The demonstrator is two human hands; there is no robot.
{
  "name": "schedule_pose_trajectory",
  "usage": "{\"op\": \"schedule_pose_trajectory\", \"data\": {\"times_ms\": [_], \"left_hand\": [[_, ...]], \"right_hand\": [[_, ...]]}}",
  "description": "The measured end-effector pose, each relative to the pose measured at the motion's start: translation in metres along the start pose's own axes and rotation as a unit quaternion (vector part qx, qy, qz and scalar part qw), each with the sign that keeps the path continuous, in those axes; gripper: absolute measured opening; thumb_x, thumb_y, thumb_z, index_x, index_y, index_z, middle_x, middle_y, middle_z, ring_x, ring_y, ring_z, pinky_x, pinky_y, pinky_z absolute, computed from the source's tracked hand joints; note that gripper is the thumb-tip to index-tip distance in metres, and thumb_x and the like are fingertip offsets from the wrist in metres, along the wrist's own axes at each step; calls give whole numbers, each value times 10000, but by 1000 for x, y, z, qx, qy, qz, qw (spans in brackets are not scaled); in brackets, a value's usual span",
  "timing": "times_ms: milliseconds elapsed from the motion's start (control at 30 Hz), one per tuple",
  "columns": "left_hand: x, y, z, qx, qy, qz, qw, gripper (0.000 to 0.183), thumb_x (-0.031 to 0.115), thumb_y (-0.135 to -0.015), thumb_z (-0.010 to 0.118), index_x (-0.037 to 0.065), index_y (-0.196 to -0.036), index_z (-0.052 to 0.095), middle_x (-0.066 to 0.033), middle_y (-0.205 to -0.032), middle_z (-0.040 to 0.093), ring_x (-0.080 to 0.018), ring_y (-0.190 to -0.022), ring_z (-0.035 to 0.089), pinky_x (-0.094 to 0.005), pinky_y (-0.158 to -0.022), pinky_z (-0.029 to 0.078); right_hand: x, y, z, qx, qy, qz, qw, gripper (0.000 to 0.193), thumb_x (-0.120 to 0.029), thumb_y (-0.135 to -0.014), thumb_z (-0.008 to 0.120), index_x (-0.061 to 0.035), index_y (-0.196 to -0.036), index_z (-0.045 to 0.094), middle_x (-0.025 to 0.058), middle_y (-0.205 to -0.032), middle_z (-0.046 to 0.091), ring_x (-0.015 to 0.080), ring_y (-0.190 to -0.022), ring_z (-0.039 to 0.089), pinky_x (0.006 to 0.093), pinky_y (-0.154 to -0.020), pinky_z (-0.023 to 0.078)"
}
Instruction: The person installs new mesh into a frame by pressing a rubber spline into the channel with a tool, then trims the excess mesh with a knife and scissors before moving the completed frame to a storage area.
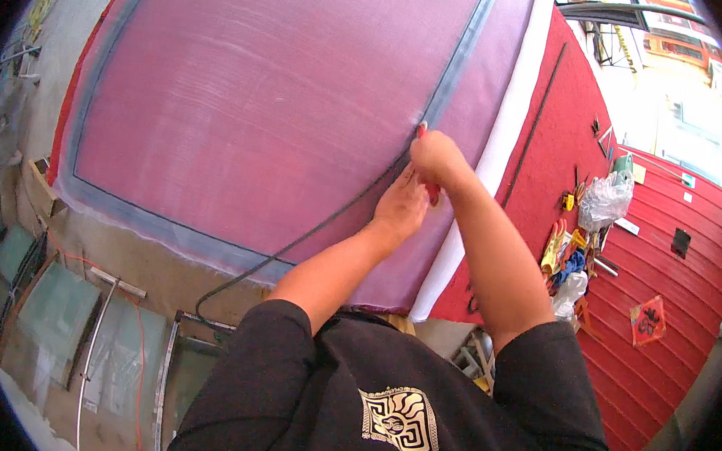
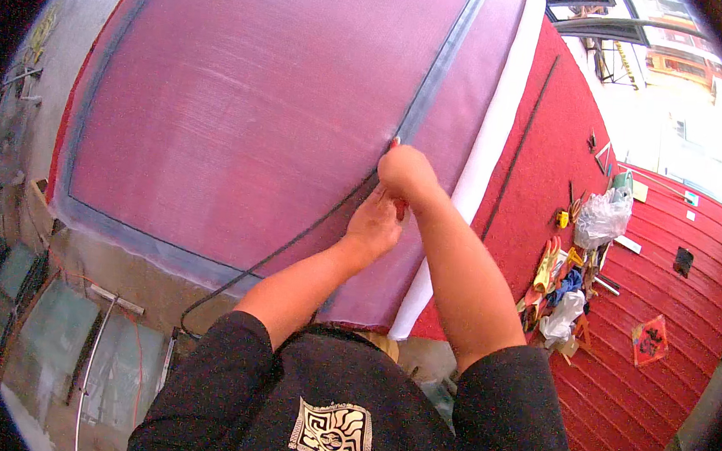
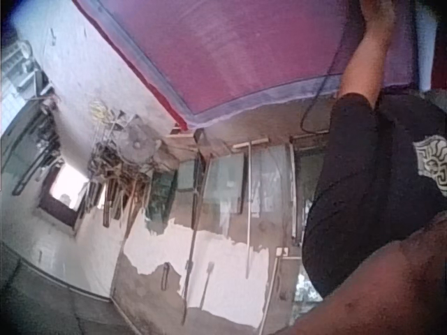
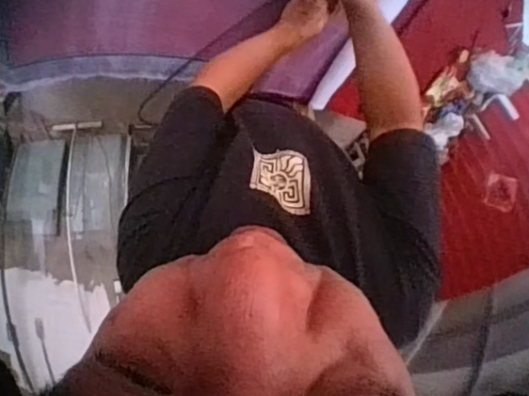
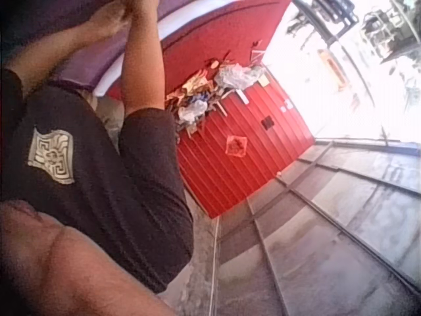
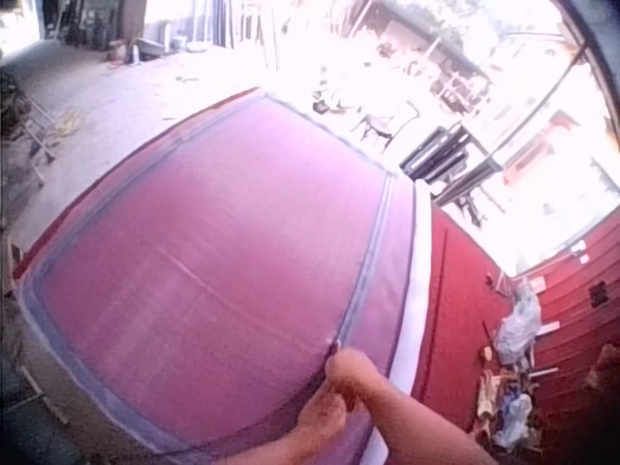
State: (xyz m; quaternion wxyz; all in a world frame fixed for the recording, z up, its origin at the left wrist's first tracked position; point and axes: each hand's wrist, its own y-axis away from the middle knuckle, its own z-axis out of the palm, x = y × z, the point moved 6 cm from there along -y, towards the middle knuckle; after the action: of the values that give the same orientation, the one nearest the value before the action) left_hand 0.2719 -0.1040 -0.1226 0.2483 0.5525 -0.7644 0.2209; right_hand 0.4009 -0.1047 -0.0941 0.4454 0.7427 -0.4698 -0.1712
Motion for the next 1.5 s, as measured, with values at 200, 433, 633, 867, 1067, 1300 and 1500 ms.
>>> {"op": "schedule_pose_trajectory", "data": {"times_ms": [200, 433, 633, 867, 1067, 1300, 1500], "left_hand": [[-2, 11, -1, 34, 344, -89, 934, 416, 212, -1020, 576, 32, -1385, 666, -157, -1503, 624, -315, -1518, 450, -417, -1342, 252], [-1, 8, 7, 97, 359, -135, 918, 466, 169, -981, 632, 2, -1415, 591, -245, -1410, 628, -424, -1357, 547, -487, -1187, 426], [-10, 8, 3, 268, 308, -69, 910, 385, 145, -981, 626, 4, -1338, 596, -241, -1287, 652, -435, -1272, 600, -504, -1092, 488], [-4, 7, 16, 154, 633, -131, 747, 336, 226, -1059, 539, 35, -1327, 610, -272, -1350, 629, -400, -1316, 601, -533, -1090, 480], [-4, 2, 7, 121, 170, -40, 977, 404, 224, -1057, 537, 49, -1418, 587, -244, -1398, 644, -326, -1414, 557, -497, -1212, 411], [0, 12, 0, 186, 316, -74, 927, 337, 123, -999, 536, 71, -1318, 629, -184, -1268, 689, -364, -1225, 630, -487, -1060, 504], [-5, 23, 1, 84, 324, -150, 930, 442, 213, -933, 672, 52, -1344, 648, -230, -1352, 680, -424, -1277, 623, -530, -1097, 494]], "right_hand": [[10, -7, 43, 97, -40, 31, 994, 250, -152, -909, 656, 34, -942, 819, 270, -925, 776, 412, -908, 781, 492, -834, 626], [12, 1, 19, 157, -60, -9, 986, 240, -132, -867, 674, 16, -980, 826, 266, -1015, 786, 418, -929, 783, 517, -845, 627], [-10, 17, -17, 14, -145, 78, 986, 258, -109, -908, 630, 45, -1010, 808, 288, -1025, 779, 437, -955, 782, 519, -809, 632], [26, -10, 42, 126, -107, 51, 985, 395, -260, -987, 565, 63, -1053, 782, 321, -1074, 761, 500, -1041, 743, 556, -890, 599], [24, -17, 44, 59, -70, -1, 996, 431, -248, -1038, 494, 74, -1049, 780, 337, -1066, 750, 495, -1046, 736, 562, -899, 590], [19, 3, 31, 28, -64, 6, 998, 397, -211, -1028, 488, 71, -1036, 767, 325, -1095, 753, 496, -1047, 740, 567, -911, 592], [3, -6, 43, 5, -11, 7, 1000, 403, -216, -993, 538, 43, -1227, 739, 297, -1223, 749, 455, -1162, 730, 562, -979, 585]]}}
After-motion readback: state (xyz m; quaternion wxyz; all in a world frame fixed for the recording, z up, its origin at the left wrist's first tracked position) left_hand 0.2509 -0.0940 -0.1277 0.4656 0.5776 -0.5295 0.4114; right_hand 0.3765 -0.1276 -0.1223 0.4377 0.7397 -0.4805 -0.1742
